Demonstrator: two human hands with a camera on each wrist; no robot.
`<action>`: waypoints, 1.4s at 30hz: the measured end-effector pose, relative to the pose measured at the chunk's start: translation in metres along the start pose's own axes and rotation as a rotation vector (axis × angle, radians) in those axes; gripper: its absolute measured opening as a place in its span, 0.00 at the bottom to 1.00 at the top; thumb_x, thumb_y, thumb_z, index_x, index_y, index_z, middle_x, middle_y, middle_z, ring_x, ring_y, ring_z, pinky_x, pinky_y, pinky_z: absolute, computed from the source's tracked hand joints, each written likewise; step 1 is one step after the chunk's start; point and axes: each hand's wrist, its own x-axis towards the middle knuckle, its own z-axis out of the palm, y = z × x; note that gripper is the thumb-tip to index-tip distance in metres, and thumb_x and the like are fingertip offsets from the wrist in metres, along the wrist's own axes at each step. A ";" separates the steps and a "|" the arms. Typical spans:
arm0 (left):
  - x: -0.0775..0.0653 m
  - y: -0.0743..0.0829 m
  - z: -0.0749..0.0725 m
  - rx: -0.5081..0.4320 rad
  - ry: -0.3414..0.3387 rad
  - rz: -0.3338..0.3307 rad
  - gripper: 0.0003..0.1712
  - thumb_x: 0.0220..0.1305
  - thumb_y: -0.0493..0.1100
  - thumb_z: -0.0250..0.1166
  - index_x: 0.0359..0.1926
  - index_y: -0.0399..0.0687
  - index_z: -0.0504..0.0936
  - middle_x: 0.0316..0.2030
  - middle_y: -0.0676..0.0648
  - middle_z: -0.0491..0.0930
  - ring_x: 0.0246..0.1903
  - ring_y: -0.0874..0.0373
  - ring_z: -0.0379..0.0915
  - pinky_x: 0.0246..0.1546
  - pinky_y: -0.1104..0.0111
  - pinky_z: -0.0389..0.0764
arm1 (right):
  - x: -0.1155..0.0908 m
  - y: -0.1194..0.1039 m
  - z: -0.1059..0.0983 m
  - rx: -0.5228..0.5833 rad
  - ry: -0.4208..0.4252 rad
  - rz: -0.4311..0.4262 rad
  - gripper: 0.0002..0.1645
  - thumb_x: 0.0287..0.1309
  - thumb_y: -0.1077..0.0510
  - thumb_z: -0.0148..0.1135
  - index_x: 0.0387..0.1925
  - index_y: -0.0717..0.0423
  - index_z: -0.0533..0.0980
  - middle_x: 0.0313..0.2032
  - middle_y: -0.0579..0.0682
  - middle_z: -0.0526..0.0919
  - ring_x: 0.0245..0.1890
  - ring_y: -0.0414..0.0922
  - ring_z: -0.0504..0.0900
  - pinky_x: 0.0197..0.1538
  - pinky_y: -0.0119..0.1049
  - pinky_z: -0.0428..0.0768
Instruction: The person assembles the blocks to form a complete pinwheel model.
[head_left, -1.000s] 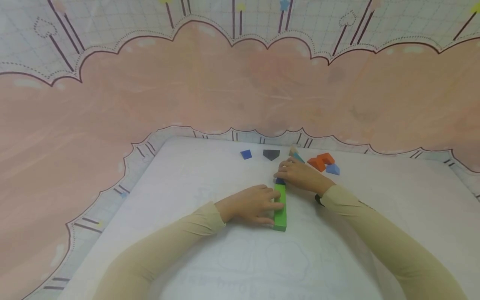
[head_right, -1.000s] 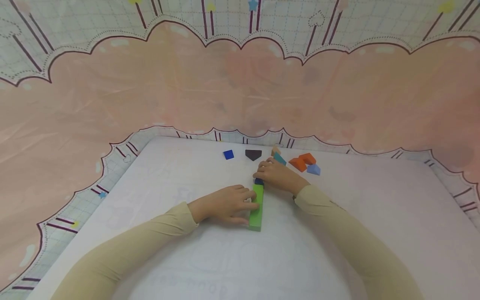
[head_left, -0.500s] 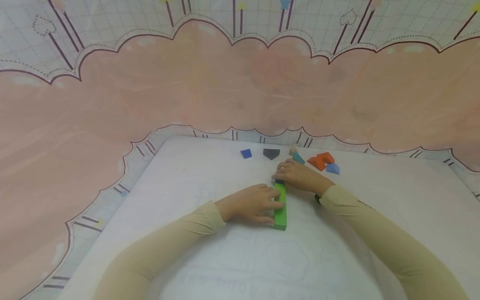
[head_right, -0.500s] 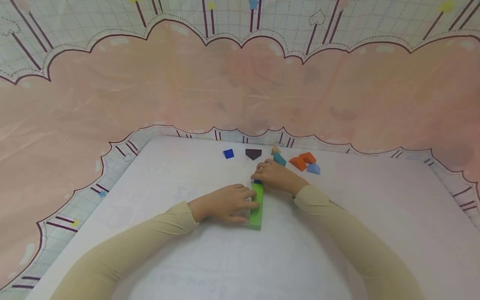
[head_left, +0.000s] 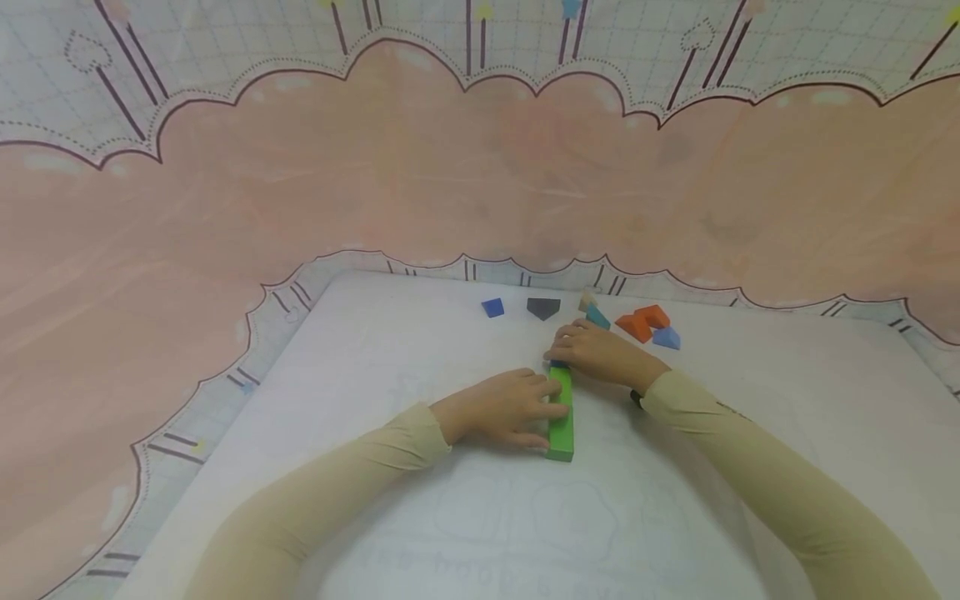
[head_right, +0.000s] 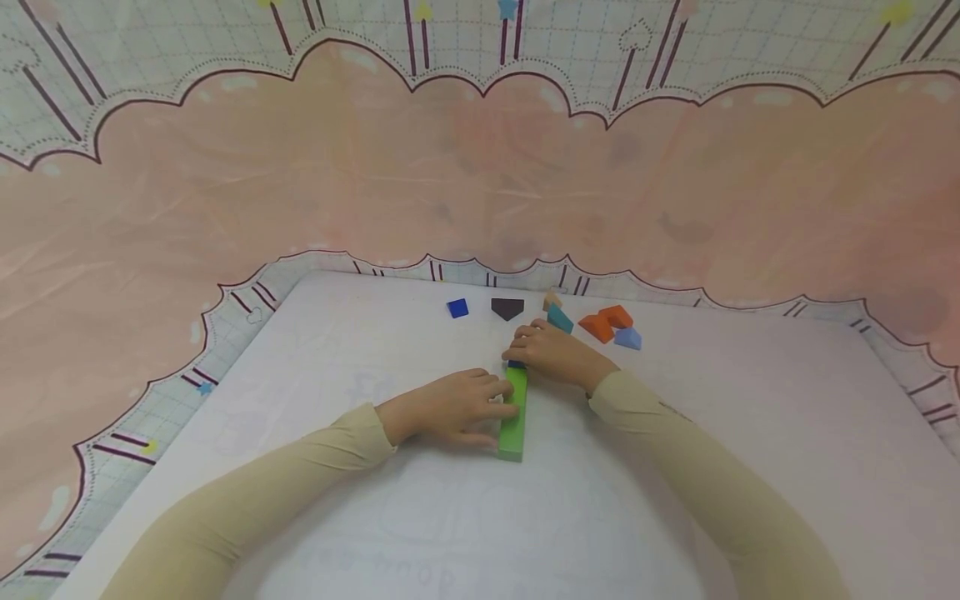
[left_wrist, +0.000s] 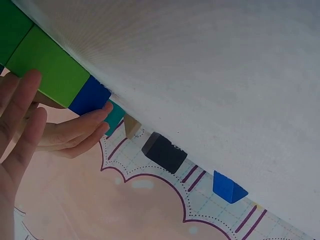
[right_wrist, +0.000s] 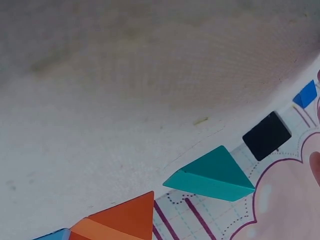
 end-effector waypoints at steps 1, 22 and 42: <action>0.000 0.000 0.000 0.000 0.001 0.000 0.26 0.63 0.66 0.52 0.54 0.58 0.71 0.46 0.51 0.70 0.41 0.60 0.70 0.50 0.68 0.72 | 0.000 0.000 0.000 -0.005 0.000 -0.001 0.21 0.55 0.60 0.64 0.52 0.46 0.78 0.48 0.46 0.84 0.54 0.47 0.78 0.61 0.46 0.73; 0.000 0.001 -0.002 -0.005 0.011 0.004 0.25 0.63 0.66 0.52 0.53 0.58 0.72 0.44 0.52 0.70 0.40 0.61 0.70 0.50 0.68 0.72 | -0.002 -0.001 -0.001 0.000 -0.002 0.008 0.21 0.56 0.60 0.64 0.53 0.43 0.76 0.50 0.45 0.82 0.56 0.47 0.76 0.62 0.47 0.71; 0.000 0.000 -0.002 0.021 0.017 0.007 0.27 0.62 0.67 0.52 0.53 0.57 0.72 0.46 0.51 0.72 0.40 0.60 0.71 0.50 0.67 0.73 | -0.017 0.013 -0.009 0.051 0.101 0.106 0.25 0.53 0.59 0.66 0.55 0.51 0.75 0.51 0.53 0.80 0.55 0.53 0.76 0.61 0.56 0.70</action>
